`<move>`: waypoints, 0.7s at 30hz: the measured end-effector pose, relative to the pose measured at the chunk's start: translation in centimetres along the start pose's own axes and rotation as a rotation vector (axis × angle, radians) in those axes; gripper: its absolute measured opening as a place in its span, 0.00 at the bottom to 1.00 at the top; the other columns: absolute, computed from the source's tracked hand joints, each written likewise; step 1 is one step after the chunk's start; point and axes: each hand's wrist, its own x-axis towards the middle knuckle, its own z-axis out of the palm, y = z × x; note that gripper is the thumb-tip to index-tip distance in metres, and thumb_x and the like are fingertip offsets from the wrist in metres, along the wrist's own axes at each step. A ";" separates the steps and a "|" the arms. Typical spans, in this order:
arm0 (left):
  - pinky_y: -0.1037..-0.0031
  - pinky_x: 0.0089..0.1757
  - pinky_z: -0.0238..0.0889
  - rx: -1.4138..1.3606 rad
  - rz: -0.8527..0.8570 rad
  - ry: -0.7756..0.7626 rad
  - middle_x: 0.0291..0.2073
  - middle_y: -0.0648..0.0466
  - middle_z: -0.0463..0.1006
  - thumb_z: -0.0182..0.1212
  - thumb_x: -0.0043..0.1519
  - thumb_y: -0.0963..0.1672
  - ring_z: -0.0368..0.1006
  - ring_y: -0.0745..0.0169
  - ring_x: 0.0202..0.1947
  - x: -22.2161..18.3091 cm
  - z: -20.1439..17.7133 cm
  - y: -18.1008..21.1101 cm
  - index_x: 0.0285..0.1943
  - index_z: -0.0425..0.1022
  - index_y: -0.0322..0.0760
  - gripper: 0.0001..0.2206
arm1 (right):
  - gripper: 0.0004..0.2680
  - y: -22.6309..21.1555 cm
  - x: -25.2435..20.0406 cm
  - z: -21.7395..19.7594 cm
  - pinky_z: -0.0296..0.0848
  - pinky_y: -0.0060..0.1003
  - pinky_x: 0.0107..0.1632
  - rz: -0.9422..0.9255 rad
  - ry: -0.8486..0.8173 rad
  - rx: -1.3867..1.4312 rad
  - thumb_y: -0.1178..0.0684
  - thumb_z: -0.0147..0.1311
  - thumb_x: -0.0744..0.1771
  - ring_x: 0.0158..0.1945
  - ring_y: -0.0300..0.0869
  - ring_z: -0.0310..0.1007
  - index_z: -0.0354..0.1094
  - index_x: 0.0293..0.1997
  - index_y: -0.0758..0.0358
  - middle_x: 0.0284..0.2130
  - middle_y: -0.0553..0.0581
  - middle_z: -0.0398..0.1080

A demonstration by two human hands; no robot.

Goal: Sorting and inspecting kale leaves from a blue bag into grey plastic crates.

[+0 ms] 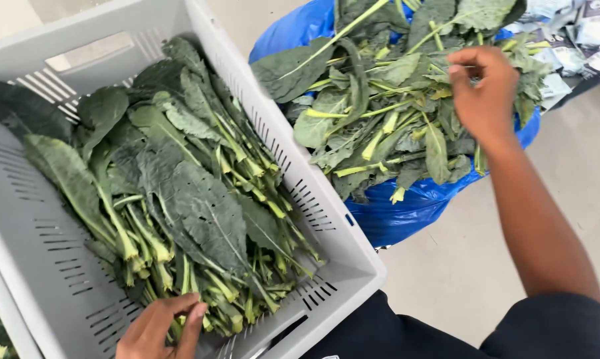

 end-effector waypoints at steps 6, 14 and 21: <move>0.70 0.34 0.76 0.102 -0.064 -0.148 0.25 0.50 0.84 0.72 0.51 0.43 0.85 0.62 0.28 -0.4 0.6 -1.5 0.35 0.83 0.36 0.08 | 0.04 1.1 0.7 -3.1 0.76 0.33 0.49 0.057 -0.090 -0.144 0.66 0.60 0.71 0.45 0.41 0.77 0.76 0.50 0.68 0.44 0.60 0.75; 0.70 0.31 0.74 0.120 0.050 -0.121 0.23 0.51 0.83 0.75 0.49 0.44 0.82 0.62 0.24 -0.3 0.1 -1.1 0.34 0.84 0.38 0.08 | 0.13 -1.7 6.1 1.4 0.75 0.46 0.52 -0.561 -0.342 -0.401 0.65 0.57 0.64 0.49 0.52 0.76 0.76 0.52 0.58 0.51 0.57 0.77; 0.70 0.31 0.72 0.098 0.161 0.011 0.22 0.52 0.82 0.73 0.49 0.41 0.79 0.61 0.23 -0.1 -0.7 -1.0 0.32 0.83 0.38 0.05 | 0.11 1.3 7.6 2.0 0.66 0.36 0.35 0.069 -0.609 -0.184 0.62 0.56 0.69 0.31 0.39 0.66 0.77 0.56 0.56 0.44 0.55 0.77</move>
